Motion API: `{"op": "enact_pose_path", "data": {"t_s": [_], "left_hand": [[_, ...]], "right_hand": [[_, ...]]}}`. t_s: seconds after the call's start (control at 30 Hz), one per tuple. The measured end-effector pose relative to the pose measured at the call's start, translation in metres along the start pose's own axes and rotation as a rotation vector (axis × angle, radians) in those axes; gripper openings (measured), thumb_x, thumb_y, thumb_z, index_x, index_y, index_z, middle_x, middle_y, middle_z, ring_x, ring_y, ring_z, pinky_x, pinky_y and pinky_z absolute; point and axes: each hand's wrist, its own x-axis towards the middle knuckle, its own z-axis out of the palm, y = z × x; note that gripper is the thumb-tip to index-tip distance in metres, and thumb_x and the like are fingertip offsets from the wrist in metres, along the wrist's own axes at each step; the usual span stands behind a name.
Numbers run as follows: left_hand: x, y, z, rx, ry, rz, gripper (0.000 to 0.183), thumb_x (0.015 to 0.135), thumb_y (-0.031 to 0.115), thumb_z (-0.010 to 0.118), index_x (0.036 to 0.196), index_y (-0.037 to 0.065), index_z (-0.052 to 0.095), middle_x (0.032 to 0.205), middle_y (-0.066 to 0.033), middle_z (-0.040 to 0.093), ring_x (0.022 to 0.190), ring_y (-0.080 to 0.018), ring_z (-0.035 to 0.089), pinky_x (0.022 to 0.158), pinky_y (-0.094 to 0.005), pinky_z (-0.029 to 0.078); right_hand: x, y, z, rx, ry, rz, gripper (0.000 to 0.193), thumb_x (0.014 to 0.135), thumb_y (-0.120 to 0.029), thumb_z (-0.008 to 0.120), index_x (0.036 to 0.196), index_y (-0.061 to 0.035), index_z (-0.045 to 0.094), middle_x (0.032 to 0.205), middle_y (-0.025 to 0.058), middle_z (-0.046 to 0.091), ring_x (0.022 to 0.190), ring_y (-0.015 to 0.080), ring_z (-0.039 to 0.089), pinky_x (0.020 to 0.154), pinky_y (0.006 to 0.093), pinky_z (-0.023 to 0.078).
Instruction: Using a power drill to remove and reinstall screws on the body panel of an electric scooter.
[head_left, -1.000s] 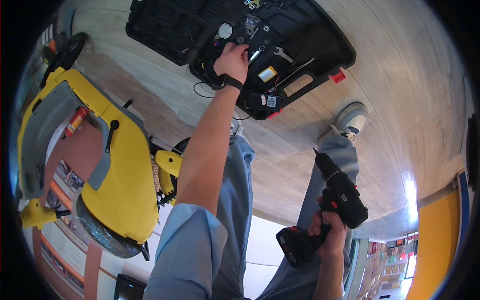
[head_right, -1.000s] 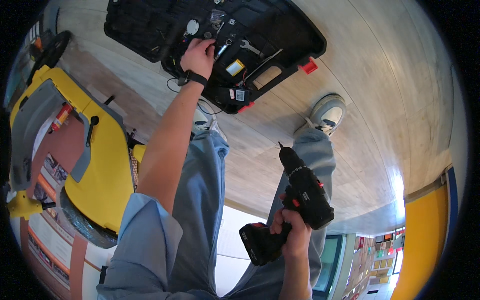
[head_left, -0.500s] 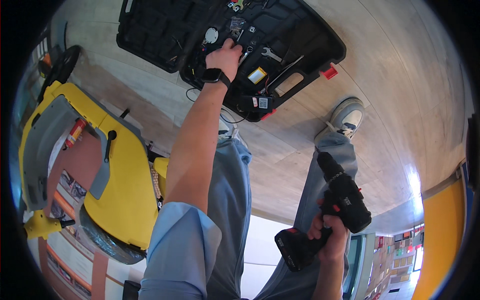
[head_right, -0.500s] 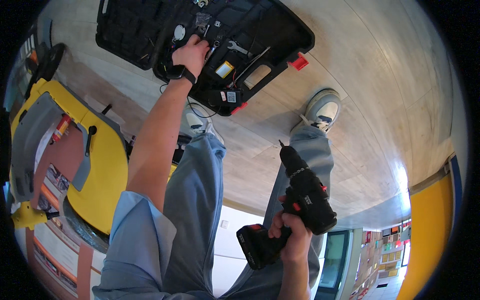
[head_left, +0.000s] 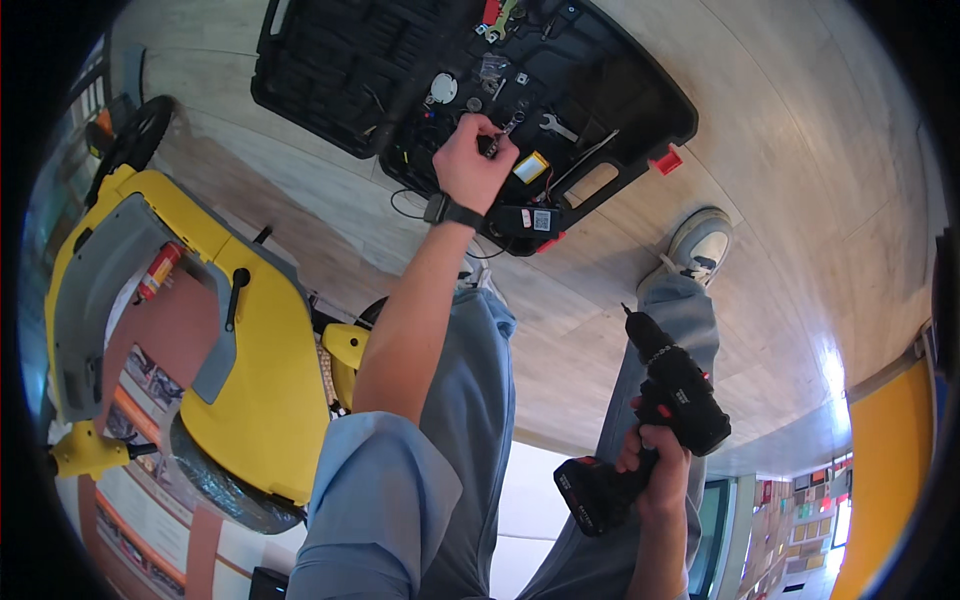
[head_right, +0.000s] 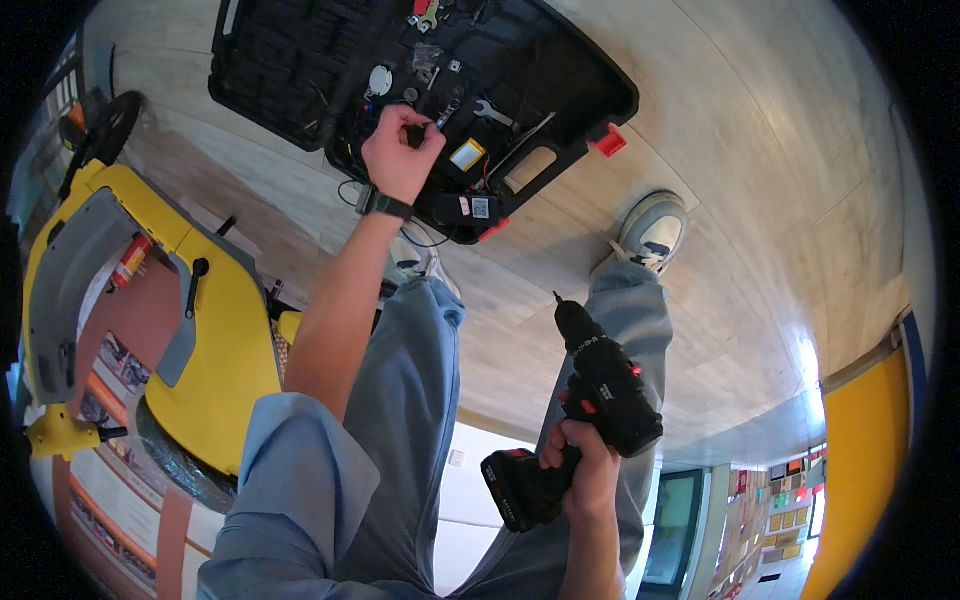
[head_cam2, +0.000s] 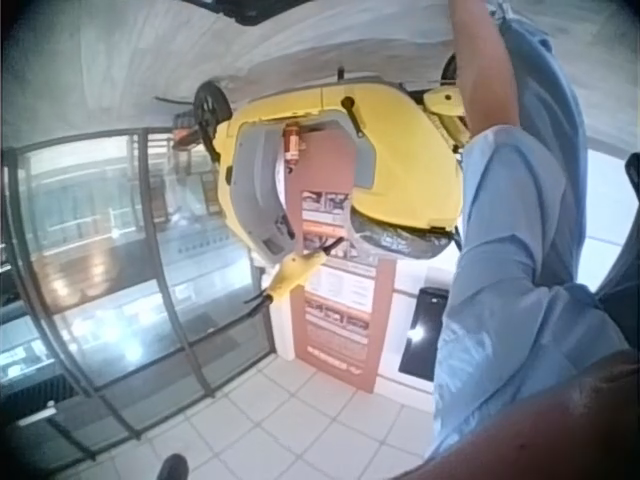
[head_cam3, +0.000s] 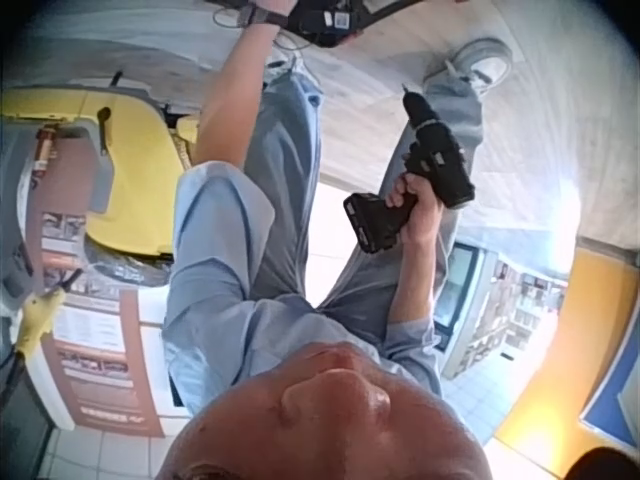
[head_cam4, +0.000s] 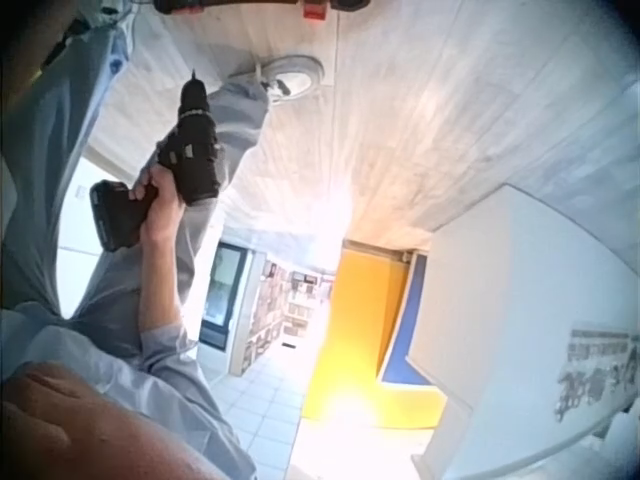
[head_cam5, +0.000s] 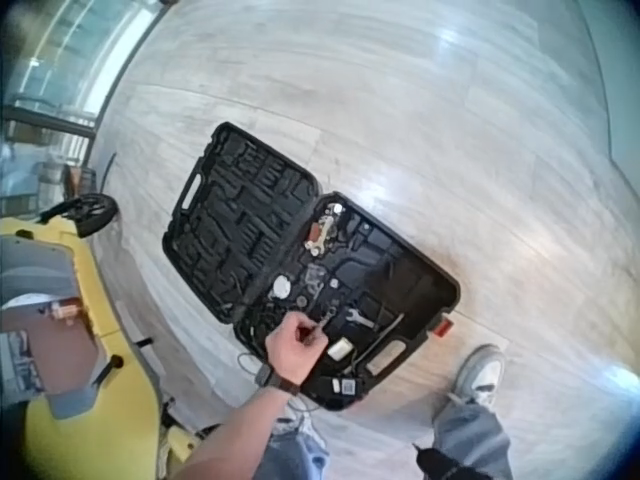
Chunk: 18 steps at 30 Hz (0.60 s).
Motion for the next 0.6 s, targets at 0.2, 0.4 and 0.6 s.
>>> {"op": "enact_pose_path", "data": {"t_s": [0.2,0.4,0.6], "left_hand": [[-0.018,0.056,-0.035,0.022,0.154,0.247,0.026,0.067,0.008,0.069,0.091,0.008,0.057,0.067,-0.0055,0.06,0.054,-0.0246,0.061,0.05,-0.0338,0.05],[-0.02,0.076,-0.057,0.156,0.209,0.497,0.034,0.064,0.002,0.07,0.095,0.002,0.055,0.06,-0.0021,0.055,0.046,-0.0172,0.055,0.044,-0.0285,0.047],[-0.023,0.094,-0.065,0.163,0.148,0.307,0.048,0.065,0.0,0.068,0.108,0.002,0.05,0.055,-0.0011,0.05,0.044,-0.0161,0.053,0.043,-0.027,0.045]], "right_hand": [[-0.002,0.008,0.013,-0.026,0.01,-0.03,0.036,0.074,-0.014,0.053,0.107,0.0003,0.052,0.061,0.0033,0.046,0.047,0.0113,0.043,0.047,0.0268,0.041],[0.004,0.02,0.012,-0.056,-0.023,0.035,0.035,0.076,-0.015,0.053,0.108,-0.0012,0.052,0.063,0.0034,0.046,0.048,0.0113,0.043,0.048,0.0267,0.041],[0.004,0.025,0.009,-0.058,-0.012,0.024,0.033,0.076,-0.009,0.054,0.107,-0.0008,0.053,0.063,0.0049,0.048,0.048,0.0131,0.045,0.048,0.0267,0.04]]}}
